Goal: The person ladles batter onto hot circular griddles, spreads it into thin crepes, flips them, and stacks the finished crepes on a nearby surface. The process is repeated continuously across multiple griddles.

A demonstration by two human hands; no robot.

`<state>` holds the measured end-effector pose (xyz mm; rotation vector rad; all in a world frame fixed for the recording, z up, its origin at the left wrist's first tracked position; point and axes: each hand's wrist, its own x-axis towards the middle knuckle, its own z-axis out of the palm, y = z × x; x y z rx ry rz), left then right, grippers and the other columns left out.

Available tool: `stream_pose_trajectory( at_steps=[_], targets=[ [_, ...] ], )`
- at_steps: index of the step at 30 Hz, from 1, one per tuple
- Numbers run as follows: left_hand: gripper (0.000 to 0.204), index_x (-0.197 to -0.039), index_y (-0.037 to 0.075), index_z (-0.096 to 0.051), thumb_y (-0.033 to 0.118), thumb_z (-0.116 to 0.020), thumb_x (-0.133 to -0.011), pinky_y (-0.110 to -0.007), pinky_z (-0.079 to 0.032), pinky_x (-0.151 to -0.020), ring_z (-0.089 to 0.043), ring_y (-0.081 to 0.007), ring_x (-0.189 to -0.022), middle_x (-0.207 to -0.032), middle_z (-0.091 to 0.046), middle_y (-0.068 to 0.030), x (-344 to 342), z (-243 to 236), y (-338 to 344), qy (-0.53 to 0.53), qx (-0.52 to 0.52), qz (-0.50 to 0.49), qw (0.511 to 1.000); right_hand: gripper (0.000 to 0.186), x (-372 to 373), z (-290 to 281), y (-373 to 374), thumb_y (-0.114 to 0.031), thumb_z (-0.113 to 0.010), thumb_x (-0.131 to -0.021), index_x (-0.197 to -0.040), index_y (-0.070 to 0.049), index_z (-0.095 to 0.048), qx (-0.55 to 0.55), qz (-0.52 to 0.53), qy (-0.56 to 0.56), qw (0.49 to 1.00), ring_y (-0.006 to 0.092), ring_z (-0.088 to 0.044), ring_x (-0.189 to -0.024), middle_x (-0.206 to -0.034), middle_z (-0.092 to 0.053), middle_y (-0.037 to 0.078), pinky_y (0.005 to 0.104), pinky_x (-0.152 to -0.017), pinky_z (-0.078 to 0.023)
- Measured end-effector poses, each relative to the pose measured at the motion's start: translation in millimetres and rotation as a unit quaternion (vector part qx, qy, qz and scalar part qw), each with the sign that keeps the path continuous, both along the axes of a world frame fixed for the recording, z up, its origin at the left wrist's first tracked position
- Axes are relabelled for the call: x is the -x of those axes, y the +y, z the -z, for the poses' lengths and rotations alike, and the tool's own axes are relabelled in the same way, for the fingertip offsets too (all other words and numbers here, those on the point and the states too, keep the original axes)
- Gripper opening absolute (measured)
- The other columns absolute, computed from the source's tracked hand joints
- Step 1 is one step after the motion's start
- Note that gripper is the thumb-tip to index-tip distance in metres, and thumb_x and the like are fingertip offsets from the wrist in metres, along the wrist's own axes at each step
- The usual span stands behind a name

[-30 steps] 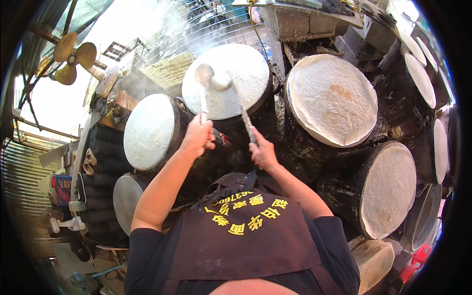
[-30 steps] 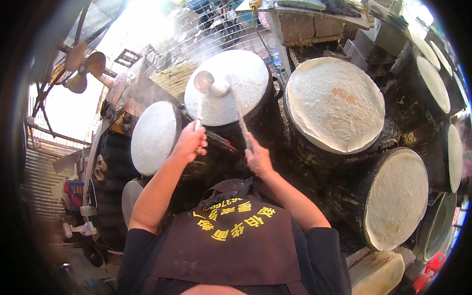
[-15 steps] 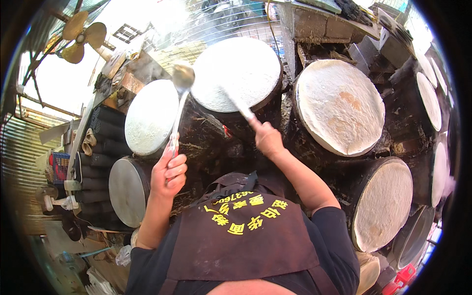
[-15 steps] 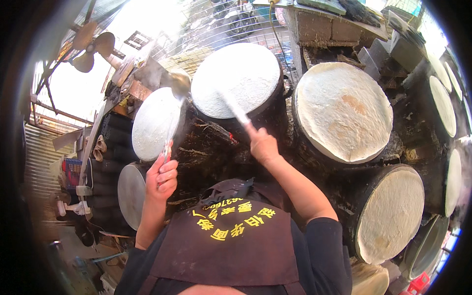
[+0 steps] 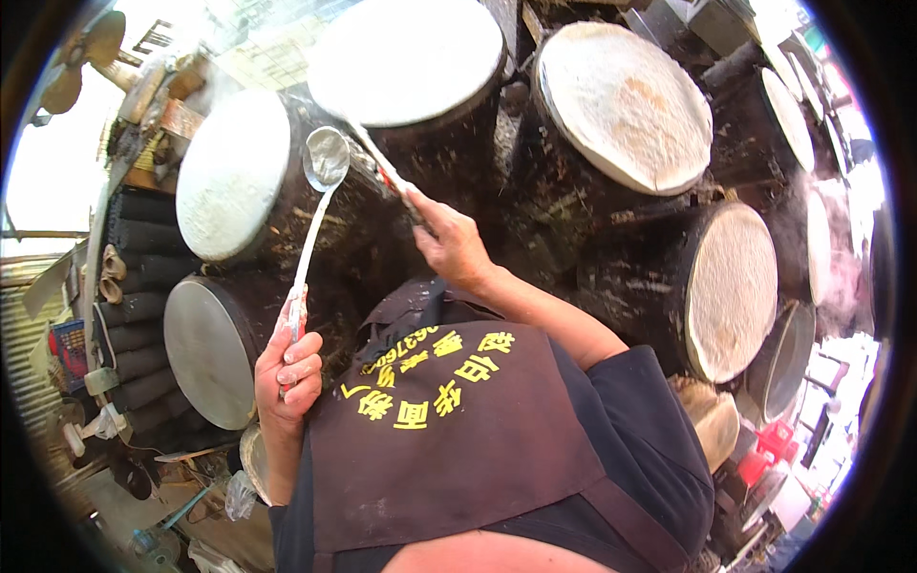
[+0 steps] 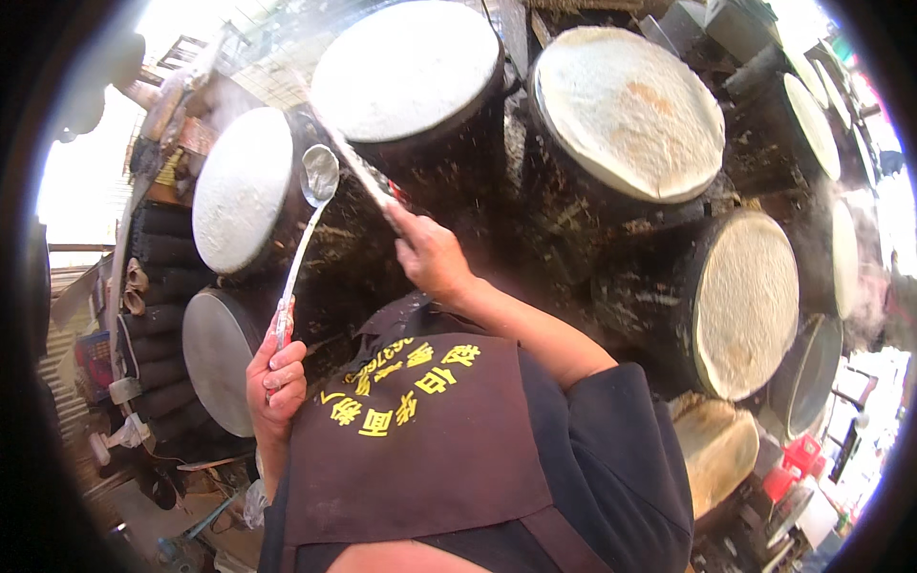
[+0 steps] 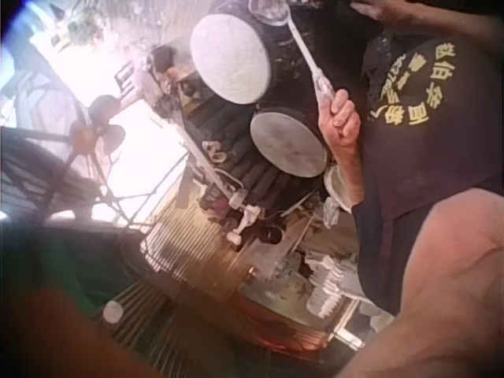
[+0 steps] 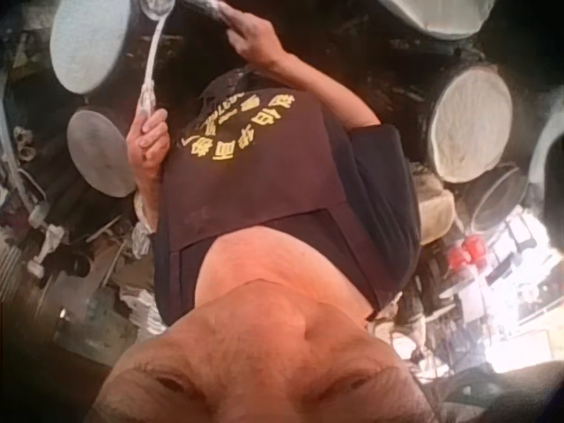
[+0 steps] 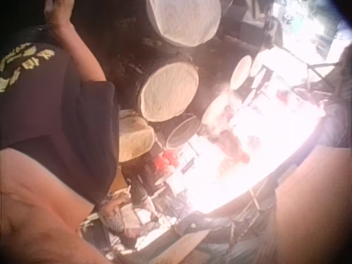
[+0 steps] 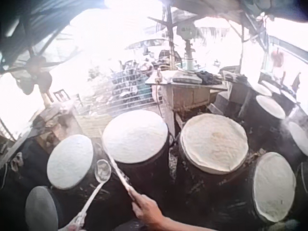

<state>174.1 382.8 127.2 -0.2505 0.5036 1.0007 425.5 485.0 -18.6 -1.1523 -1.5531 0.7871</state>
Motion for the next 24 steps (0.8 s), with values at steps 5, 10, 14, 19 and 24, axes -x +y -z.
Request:
stream_pose_trajectory(
  at_steps=[5,10,14,19,24],
  targets=[
    [0.043,-0.146,0.020,-0.030,0.029,-0.036,-0.104,-0.020,-0.032,-0.033,-0.039,-0.0073,-0.052,-0.075,-0.037,-0.0034,28.6,21.9,-27.3,0.009,0.032,0.042,0.999,0.057,45.3,-40.7,-62.7,-0.001,-0.065,-0.075,-0.128,-0.017,-0.057,-0.028,-0.192,-0.085,0.977,0.0283,-0.058,-0.064,-0.076,-0.054,0.011,0.0381,-0.057,-0.051],
    [0.046,-0.143,0.023,-0.033,0.032,-0.048,-0.100,-0.017,-0.032,-0.032,-0.037,-0.0046,-0.050,-0.074,-0.041,-0.0006,50.2,55.3,-51.4,0.114,0.067,0.110,0.985,0.058,82.8,-38.2,-116.6,-0.009,-0.064,-0.075,-0.132,-0.019,-0.051,-0.024,-0.300,-0.127,0.945,0.0308,-0.059,-0.059,-0.078,-0.052,0.012,0.0400,-0.050,-0.049],
    [0.050,-0.145,0.024,-0.032,0.033,-0.050,-0.099,-0.015,-0.028,-0.029,-0.033,-0.0021,-0.041,-0.065,-0.040,0.0040,31.8,58.4,-60.2,0.273,0.086,0.153,0.946,0.064,88.0,-41.6,-138.1,-0.008,-0.067,-0.075,-0.136,-0.017,-0.048,-0.005,-0.352,-0.147,0.924,0.0257,-0.057,-0.058,-0.077,-0.051,0.008,0.0362,-0.048,-0.049],
    [0.051,-0.149,0.024,-0.026,0.034,-0.042,-0.102,-0.016,-0.028,-0.028,-0.032,-0.0018,-0.039,-0.063,-0.037,0.0042,13.5,53.6,-69.5,0.370,0.045,0.154,0.915,0.041,73.5,-41.9,-131.7,-0.028,-0.069,-0.081,-0.116,-0.011,-0.058,-0.001,-0.350,-0.062,0.935,0.0310,-0.062,-0.067,-0.080,-0.058,0.012,0.0396,-0.058,-0.052],
    [0.057,-0.151,0.027,-0.017,0.033,-0.043,-0.100,-0.018,-0.030,-0.028,-0.033,-0.0037,-0.041,-0.065,-0.035,0.0021,-14.5,37.3,-63.4,0.361,-0.049,0.066,0.929,0.038,15.2,-12.9,-107.2,-0.014,-0.068,-0.083,-0.120,-0.006,-0.060,0.129,-0.130,0.021,0.983,0.0290,-0.063,-0.076,-0.085,-0.062,0.012,0.0351,-0.067,-0.052]
  ],
)
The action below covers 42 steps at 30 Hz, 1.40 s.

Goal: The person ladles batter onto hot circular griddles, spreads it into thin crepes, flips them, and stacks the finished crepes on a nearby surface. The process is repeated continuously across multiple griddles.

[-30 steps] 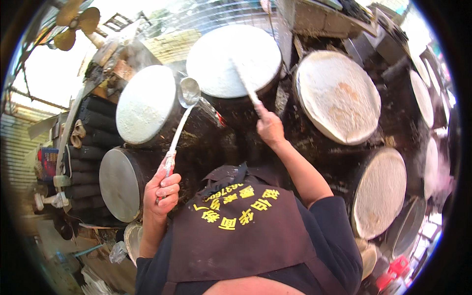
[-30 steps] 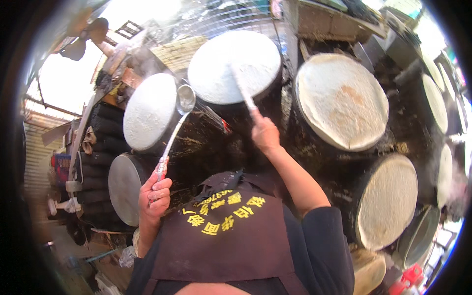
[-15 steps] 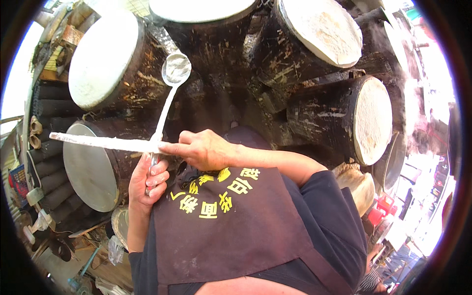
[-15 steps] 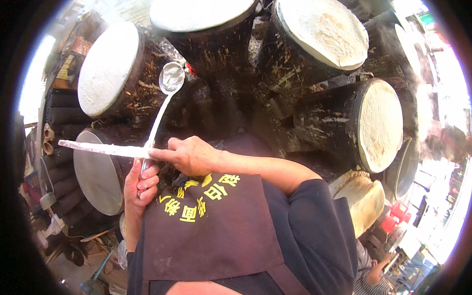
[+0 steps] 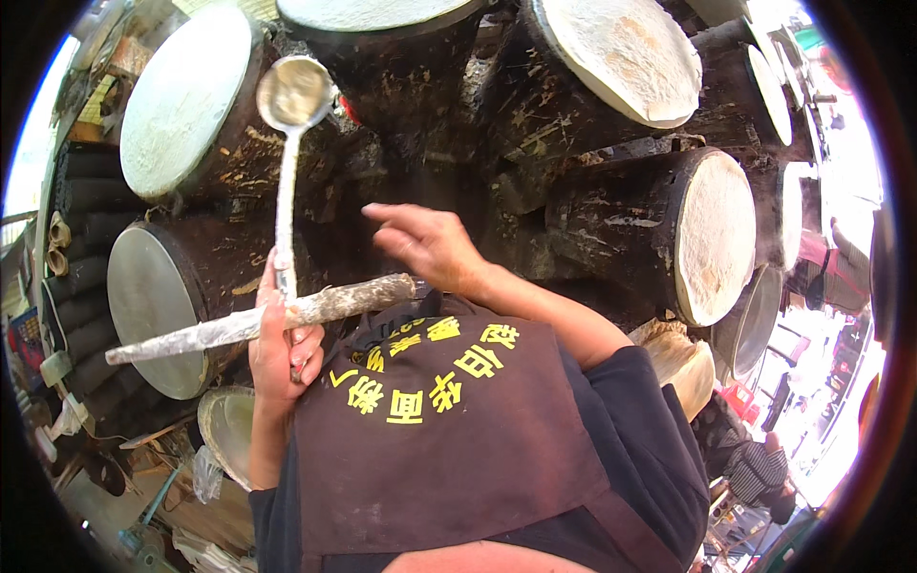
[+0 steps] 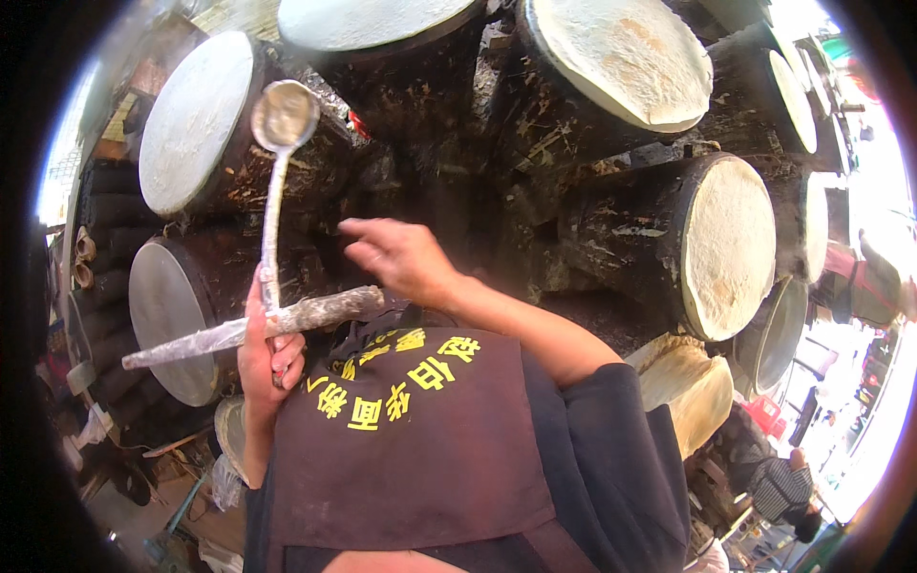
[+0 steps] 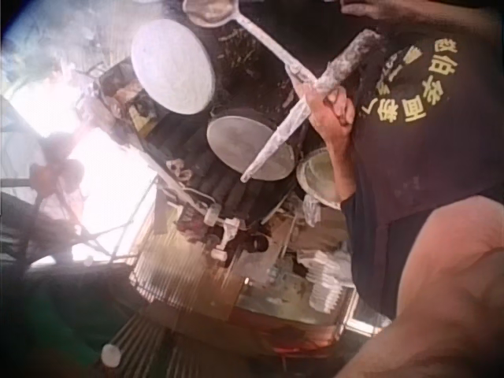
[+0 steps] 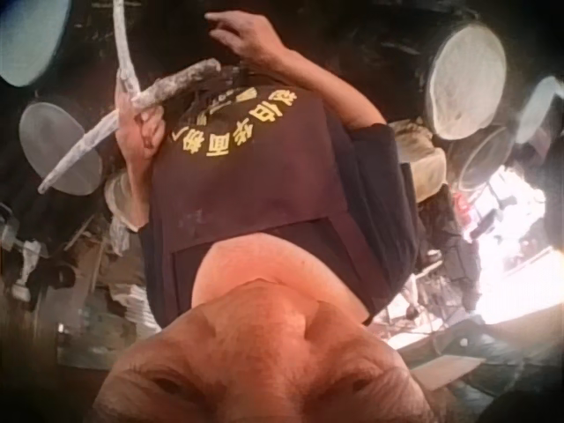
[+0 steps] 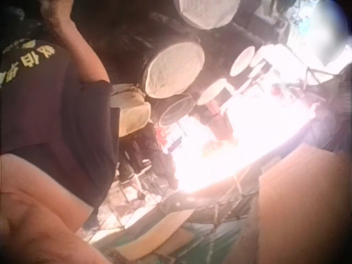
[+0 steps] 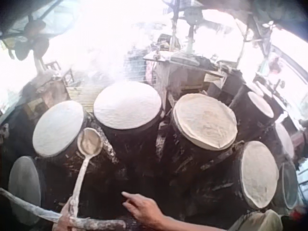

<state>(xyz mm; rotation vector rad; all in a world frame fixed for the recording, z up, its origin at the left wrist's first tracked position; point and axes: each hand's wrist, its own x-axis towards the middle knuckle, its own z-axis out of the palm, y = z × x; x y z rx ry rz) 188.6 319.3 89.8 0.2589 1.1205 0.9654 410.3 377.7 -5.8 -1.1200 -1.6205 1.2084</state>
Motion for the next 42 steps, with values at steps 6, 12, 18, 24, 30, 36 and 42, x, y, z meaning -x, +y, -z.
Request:
stream_pose_trajectory(
  at_steps=[6,12,18,24,30,36,42],
  targets=[
    [0.053,-0.149,0.032,-0.019,0.034,-0.042,-0.101,-0.018,-0.031,-0.026,-0.034,-0.0040,-0.041,-0.066,-0.039,0.0006,-17.2,-22.4,0.0,-0.168,-0.016,-0.085,0.982,0.054,-151.9,27.0,18.1,-0.008,-0.069,-0.075,-0.127,-0.009,-0.054,-0.110,0.145,-0.325,0.928,0.0326,-0.055,-0.106,-0.111,-0.059,0.015,0.0398,-0.092,-0.045],
    [0.050,-0.149,0.032,-0.021,0.036,-0.037,-0.102,-0.018,-0.031,-0.026,-0.035,-0.0044,-0.041,-0.064,-0.042,0.0000,-52.6,-41.8,13.5,-0.194,-0.002,-0.066,0.979,0.058,-263.4,16.2,75.0,0.000,-0.058,-0.074,-0.132,-0.007,-0.050,-0.221,0.303,-0.479,0.793,0.0337,-0.049,-0.114,-0.121,-0.054,0.017,0.0425,-0.099,-0.037],
    [0.045,-0.146,0.032,-0.029,0.035,-0.038,-0.103,-0.018,-0.030,-0.027,-0.036,-0.0050,-0.042,-0.065,-0.044,-0.0009,-75.5,-42.0,18.6,-0.219,0.000,-0.069,0.973,0.058,-269.8,21.3,140.0,-0.001,-0.051,-0.079,-0.135,-0.016,-0.050,-0.223,0.241,-0.553,0.766,0.0317,-0.051,-0.110,-0.114,-0.057,0.015,0.0456,-0.096,-0.037],
    [0.041,-0.141,0.029,-0.039,0.041,-0.038,-0.102,-0.020,-0.033,-0.027,-0.041,-0.0058,-0.041,-0.064,-0.048,-0.0024,-90.8,-46.6,15.7,-0.215,0.006,-0.075,0.974,0.026,-296.5,-2.0,177.4,-0.005,-0.049,-0.087,-0.109,-0.007,-0.061,-0.194,0.218,-0.541,0.789,0.0312,-0.064,-0.079,-0.086,-0.064,0.017,0.0391,-0.065,-0.055],
    [0.041,-0.139,0.029,-0.042,0.045,-0.038,-0.101,-0.021,-0.031,-0.028,-0.040,-0.0071,-0.044,-0.066,-0.046,-0.0016,-92.3,-42.1,-2.1,-0.236,0.000,-0.099,0.967,0.019,-339.6,-63.7,210.7,-0.011,-0.048,-0.092,-0.104,-0.006,-0.062,-0.200,0.304,-0.403,0.840,0.0318,-0.065,-0.084,-0.090,-0.065,0.017,0.0414,-0.068,-0.053],
    [0.046,-0.137,0.020,-0.044,0.047,-0.038,-0.100,-0.021,-0.032,-0.028,-0.041,-0.0077,-0.045,-0.067,-0.046,-0.0029,-81.2,-36.3,-14.6,-0.264,-0.015,-0.084,0.961,0.023,-349.4,-133.2,191.0,-0.007,-0.053,-0.086,-0.107,-0.005,-0.064,-0.292,0.317,-0.406,0.806,0.0328,-0.063,-0.089,-0.094,-0.064,0.018,0.0411,-0.079,-0.052],
    [0.056,-0.109,-0.002,-0.048,0.052,-0.037,-0.099,-0.025,-0.033,-0.028,-0.041,-0.0119,-0.044,-0.067,-0.045,-0.0077,-65.4,-32.0,-24.3,-0.315,-0.009,-0.076,0.946,0.037,-265.6,-134.2,106.1,0.007,-0.050,-0.080,-0.112,-0.002,-0.063,-0.286,0.314,-0.338,0.840,0.0331,-0.062,-0.090,-0.091,-0.062,0.020,0.0389,-0.083,-0.053]
  ],
)
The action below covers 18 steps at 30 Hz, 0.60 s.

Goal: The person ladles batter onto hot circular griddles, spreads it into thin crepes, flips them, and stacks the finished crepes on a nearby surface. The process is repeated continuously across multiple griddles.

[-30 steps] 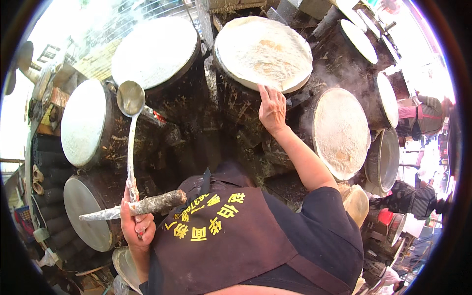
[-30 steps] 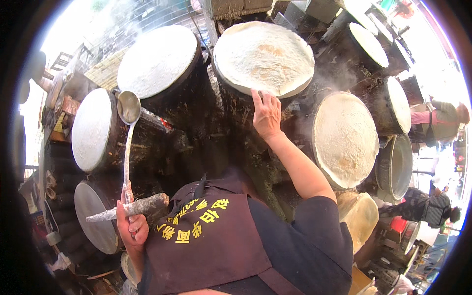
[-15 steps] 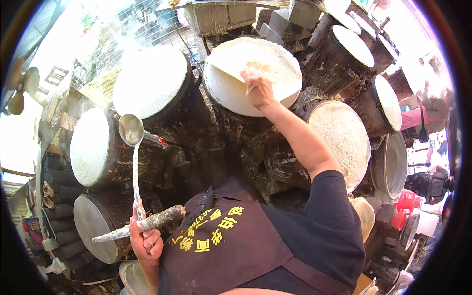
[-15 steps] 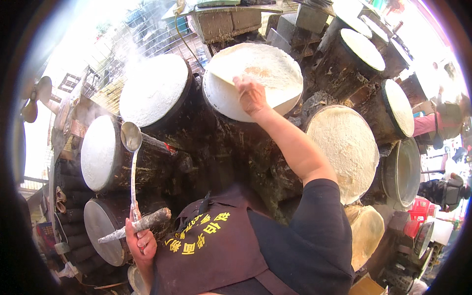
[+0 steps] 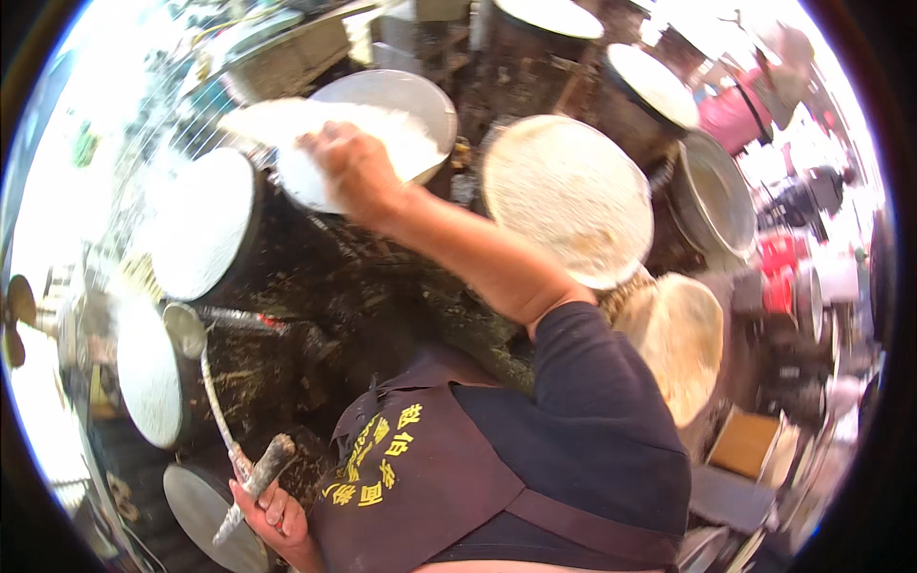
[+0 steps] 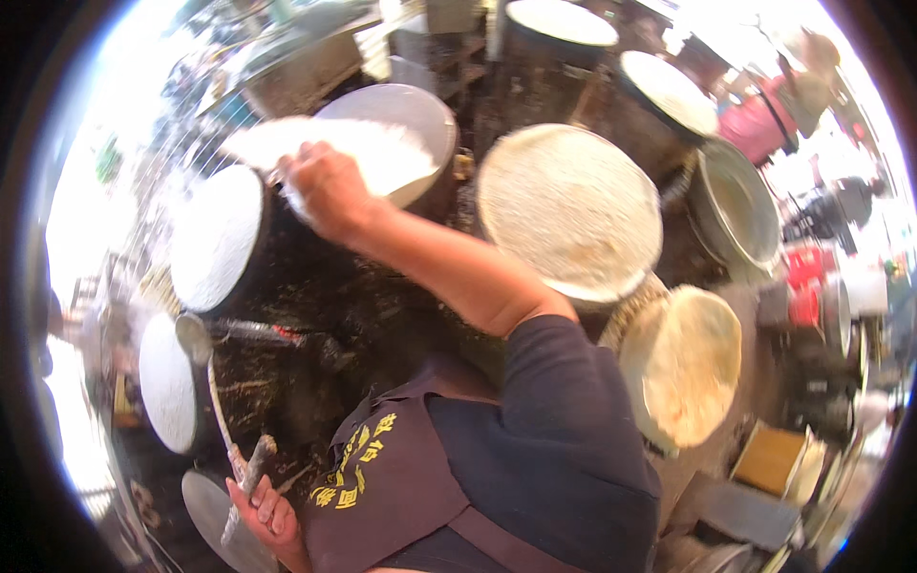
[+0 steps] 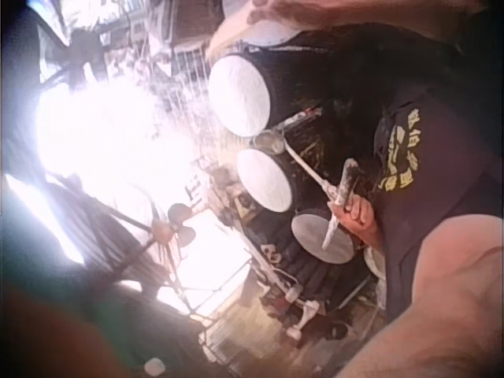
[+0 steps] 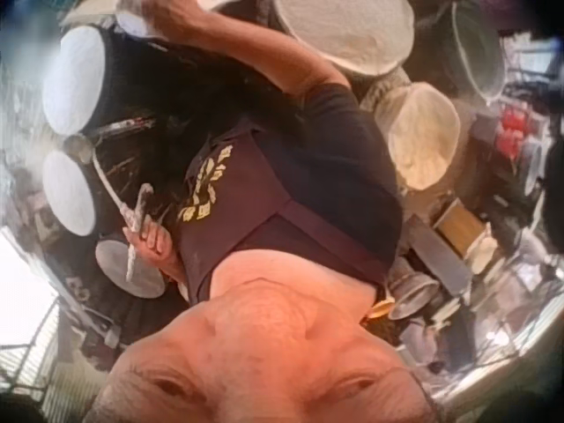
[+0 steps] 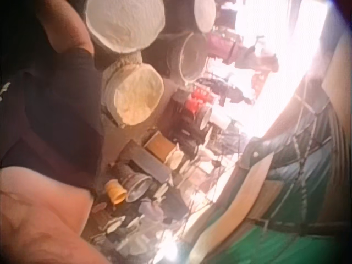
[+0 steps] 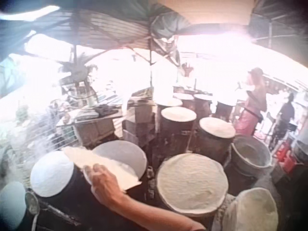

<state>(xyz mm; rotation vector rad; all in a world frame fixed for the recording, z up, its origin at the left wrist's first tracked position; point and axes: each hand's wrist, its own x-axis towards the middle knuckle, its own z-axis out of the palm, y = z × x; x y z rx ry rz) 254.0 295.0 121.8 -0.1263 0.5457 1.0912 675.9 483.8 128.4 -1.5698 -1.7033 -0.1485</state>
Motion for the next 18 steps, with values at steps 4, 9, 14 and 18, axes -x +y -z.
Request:
stream_pose_trajectory(
  at_steps=[4,9,14,18],
  targets=[
    [0.052,-0.139,0.013,-0.036,0.047,-0.037,-0.100,-0.021,-0.033,-0.026,-0.039,-0.0084,-0.043,-0.068,-0.043,-0.0041,60.9,34.8,5.9,0.066,-0.049,0.114,0.990,0.025,22.7,-5.0,-87.5,0.005,-0.056,-0.078,-0.101,-0.001,-0.063,-0.033,0.039,0.099,0.994,0.0329,-0.060,-0.083,-0.083,-0.059,0.017,0.0408,-0.072,-0.049],
    [0.048,-0.144,0.020,-0.033,0.041,-0.039,-0.101,-0.019,-0.031,-0.022,-0.036,-0.0063,-0.041,-0.066,-0.040,-0.0026,68.4,14.1,-5.6,0.150,-0.050,0.108,0.981,0.024,49.0,1.4,-175.1,0.003,-0.056,-0.074,-0.095,-0.004,-0.065,0.016,0.050,0.144,0.988,0.0357,-0.062,-0.082,-0.084,-0.060,0.019,0.0418,-0.071,-0.049],
    [0.049,-0.146,0.024,-0.031,0.042,-0.039,-0.101,-0.019,-0.032,-0.023,-0.035,-0.0067,-0.041,-0.065,-0.038,-0.0015,32.6,-12.0,-16.4,0.135,-0.029,0.154,0.978,0.023,61.8,52.0,-248.6,0.000,-0.054,-0.078,-0.096,-0.005,-0.065,0.157,0.117,0.095,0.976,0.0357,-0.063,-0.086,-0.086,-0.062,0.019,0.0423,-0.073,-0.051],
    [0.050,-0.146,0.024,-0.032,0.044,-0.040,-0.101,-0.019,-0.031,-0.023,-0.033,-0.0059,-0.040,-0.065,-0.037,-0.0012,19.2,-15.6,-24.8,0.129,-0.030,0.224,0.966,0.025,52.6,60.6,-309.8,-0.002,-0.054,-0.079,-0.100,-0.007,-0.066,0.199,0.171,0.119,0.958,0.0359,-0.063,-0.089,-0.089,-0.063,0.018,0.0424,-0.077,-0.050]
  ],
)
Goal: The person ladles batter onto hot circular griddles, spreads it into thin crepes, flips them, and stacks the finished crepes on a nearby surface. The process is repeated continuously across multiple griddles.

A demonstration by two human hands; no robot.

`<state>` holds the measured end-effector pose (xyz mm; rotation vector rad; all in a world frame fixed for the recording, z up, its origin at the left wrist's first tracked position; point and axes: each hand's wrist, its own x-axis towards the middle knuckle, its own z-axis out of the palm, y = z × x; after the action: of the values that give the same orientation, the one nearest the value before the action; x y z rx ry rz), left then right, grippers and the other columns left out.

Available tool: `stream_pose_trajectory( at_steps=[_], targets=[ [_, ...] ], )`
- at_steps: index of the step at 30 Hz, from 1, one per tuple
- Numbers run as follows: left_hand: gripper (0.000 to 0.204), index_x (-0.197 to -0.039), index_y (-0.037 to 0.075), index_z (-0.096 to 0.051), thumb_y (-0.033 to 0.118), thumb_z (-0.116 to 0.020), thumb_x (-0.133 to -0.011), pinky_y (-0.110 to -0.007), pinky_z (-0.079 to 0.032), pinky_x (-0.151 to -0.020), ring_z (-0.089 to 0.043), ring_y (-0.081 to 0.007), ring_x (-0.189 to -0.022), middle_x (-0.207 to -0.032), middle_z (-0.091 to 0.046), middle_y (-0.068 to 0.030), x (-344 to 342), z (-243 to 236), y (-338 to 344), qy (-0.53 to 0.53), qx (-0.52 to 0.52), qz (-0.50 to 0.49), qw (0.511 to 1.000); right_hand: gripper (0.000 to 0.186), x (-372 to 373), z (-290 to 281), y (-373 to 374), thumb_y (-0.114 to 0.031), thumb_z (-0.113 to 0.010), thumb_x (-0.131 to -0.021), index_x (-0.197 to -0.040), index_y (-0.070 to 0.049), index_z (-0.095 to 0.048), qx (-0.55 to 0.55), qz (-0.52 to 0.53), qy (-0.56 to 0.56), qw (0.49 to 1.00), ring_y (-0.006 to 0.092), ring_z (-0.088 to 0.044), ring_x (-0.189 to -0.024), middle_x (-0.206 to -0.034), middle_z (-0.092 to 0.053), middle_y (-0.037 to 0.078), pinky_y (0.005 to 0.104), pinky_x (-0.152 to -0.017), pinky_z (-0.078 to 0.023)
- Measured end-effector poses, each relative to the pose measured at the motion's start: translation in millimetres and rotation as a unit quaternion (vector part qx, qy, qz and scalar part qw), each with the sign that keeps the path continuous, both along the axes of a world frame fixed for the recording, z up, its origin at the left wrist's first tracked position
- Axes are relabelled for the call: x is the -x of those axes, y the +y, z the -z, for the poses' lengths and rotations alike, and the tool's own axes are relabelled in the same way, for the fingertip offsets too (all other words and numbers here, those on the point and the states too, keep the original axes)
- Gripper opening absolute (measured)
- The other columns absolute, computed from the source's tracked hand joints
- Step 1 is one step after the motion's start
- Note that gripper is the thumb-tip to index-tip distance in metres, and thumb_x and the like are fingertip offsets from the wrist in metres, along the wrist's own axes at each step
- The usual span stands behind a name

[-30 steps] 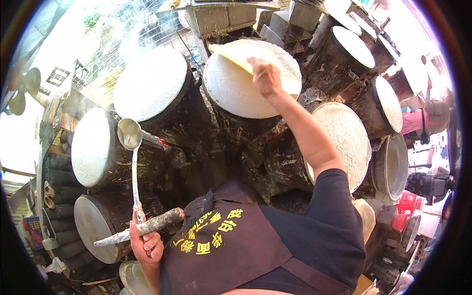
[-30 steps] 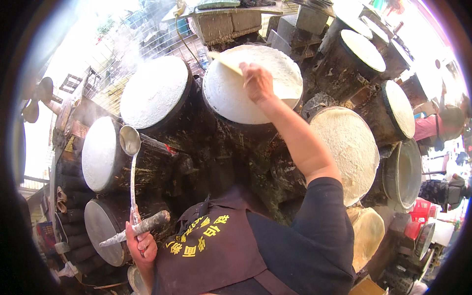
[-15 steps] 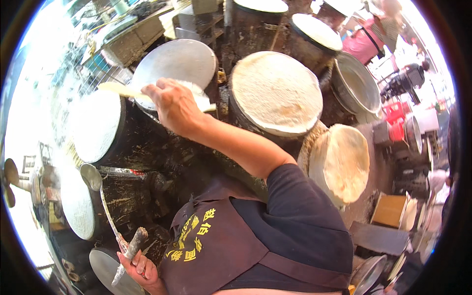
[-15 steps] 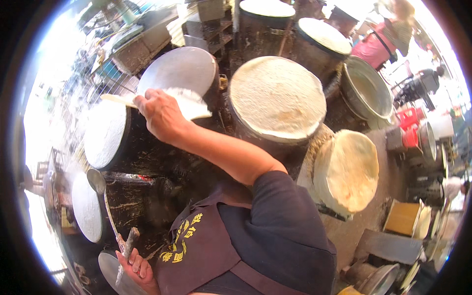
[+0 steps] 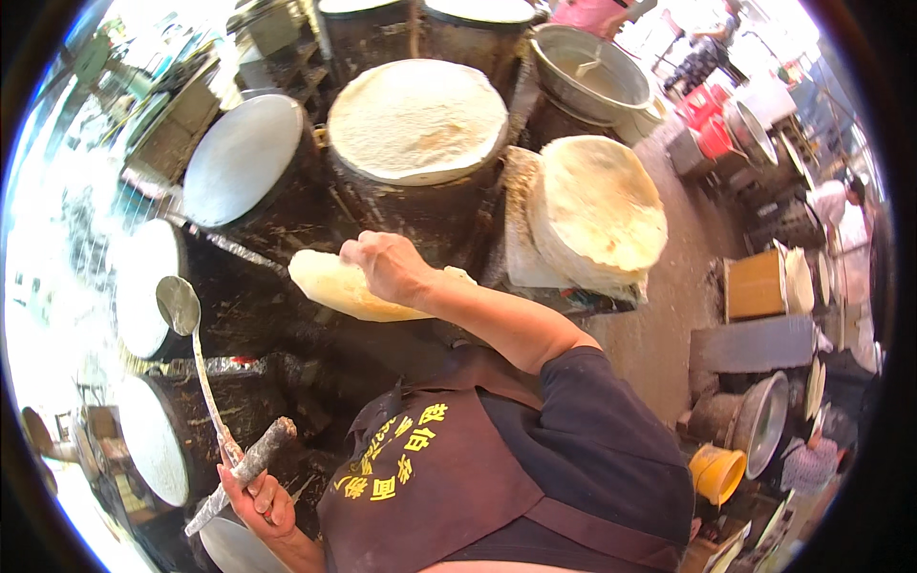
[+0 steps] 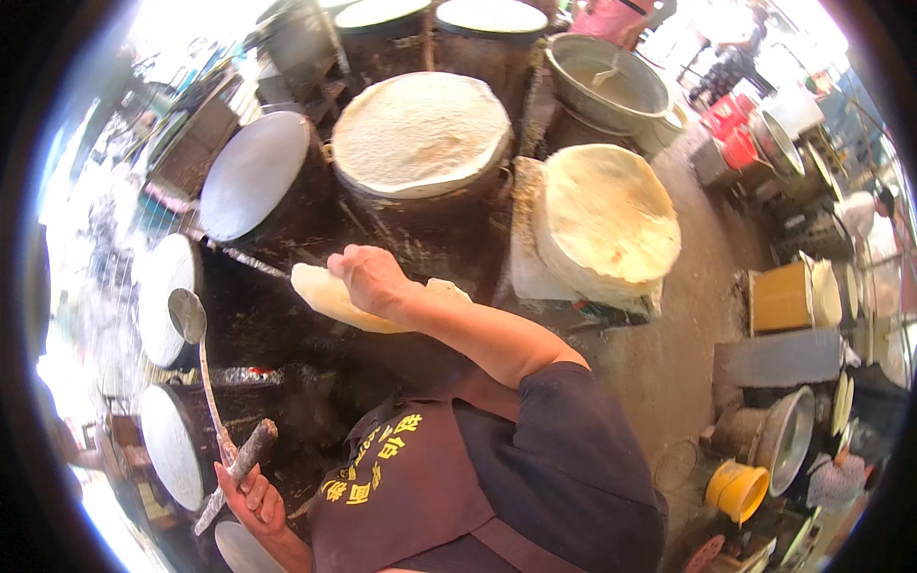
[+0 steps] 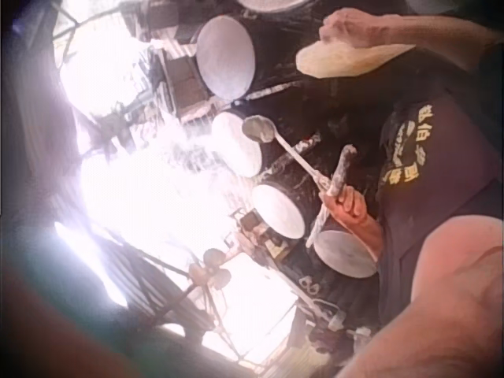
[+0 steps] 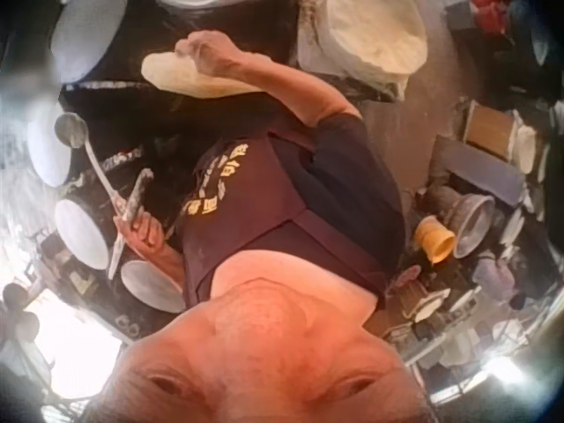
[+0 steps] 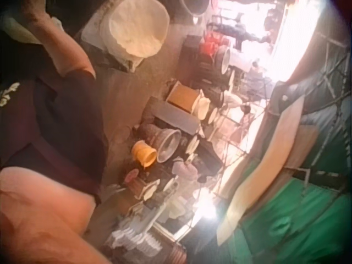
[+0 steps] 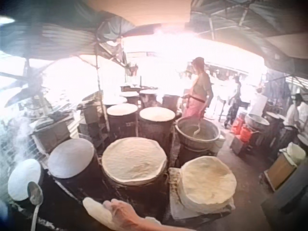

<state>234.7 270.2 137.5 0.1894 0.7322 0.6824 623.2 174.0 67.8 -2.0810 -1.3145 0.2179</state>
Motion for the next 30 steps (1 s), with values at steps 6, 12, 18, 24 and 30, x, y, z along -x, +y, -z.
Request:
stream_pose_trajectory(
  at_steps=[6,12,18,24,30],
  targets=[
    [0.049,-0.140,0.015,-0.038,0.043,-0.041,-0.100,-0.018,-0.029,-0.021,-0.033,-0.0045,-0.039,-0.065,-0.036,-0.0006,-51.6,-5.6,-36.0,0.030,-0.007,0.007,1.000,0.026,-93.6,-70.2,-156.7,0.003,-0.053,-0.078,-0.098,-0.005,-0.068,-0.109,0.157,0.127,0.973,0.0142,-0.062,-0.067,-0.083,-0.067,0.012,0.0312,-0.056,-0.053],
    [0.051,-0.071,0.007,-0.036,0.050,-0.043,-0.098,-0.022,-0.027,-0.022,-0.027,-0.0080,-0.034,-0.058,-0.035,-0.0016,-97.5,7.8,-43.8,-0.039,0.027,0.106,0.993,0.035,-193.2,-55.3,-387.9,0.004,-0.065,-0.079,-0.112,-0.001,-0.060,-0.377,0.381,0.372,0.758,0.0170,-0.065,-0.079,-0.094,-0.067,0.009,0.0286,-0.071,-0.055],
    [0.051,-0.081,0.001,-0.042,0.049,-0.044,-0.098,-0.022,-0.030,-0.020,-0.031,-0.0075,-0.035,-0.060,-0.038,-0.0015,-136.7,21.5,-39.6,-0.075,-0.015,0.195,0.978,0.034,-235.2,98.5,-521.7,0.010,-0.064,-0.078,-0.111,0.002,-0.058,-0.461,0.485,0.426,0.609,0.0253,-0.067,-0.087,-0.100,-0.067,0.014,0.0363,-0.081,-0.057],
    [0.053,-0.074,0.002,-0.039,0.049,-0.045,-0.097,-0.022,-0.030,-0.019,-0.030,-0.0068,-0.035,-0.063,-0.040,-0.0020,-168.0,-2.6,-62.5,-0.052,0.035,0.108,0.992,0.037,-242.4,200.7,-559.2,0.013,-0.066,-0.075,-0.109,0.004,-0.057,-0.429,0.569,0.409,0.569,0.0267,-0.067,-0.088,-0.101,-0.067,0.015,0.0379,-0.080,-0.057],
    [0.053,-0.073,0.004,-0.039,0.050,-0.044,-0.097,-0.024,-0.023,-0.020,-0.023,-0.0071,-0.031,-0.053,-0.037,-0.0019,-153.8,-25.6,-76.0,-0.045,0.045,0.042,0.997,0.053,-257.2,173.0,-525.0,-0.003,-0.072,-0.077,-0.126,0.003,-0.052,-0.014,0.720,0.063,0.691,0.0317,-0.062,-0.101,-0.111,-0.064,0.020,0.0416,-0.090,-0.051]
  ],
)
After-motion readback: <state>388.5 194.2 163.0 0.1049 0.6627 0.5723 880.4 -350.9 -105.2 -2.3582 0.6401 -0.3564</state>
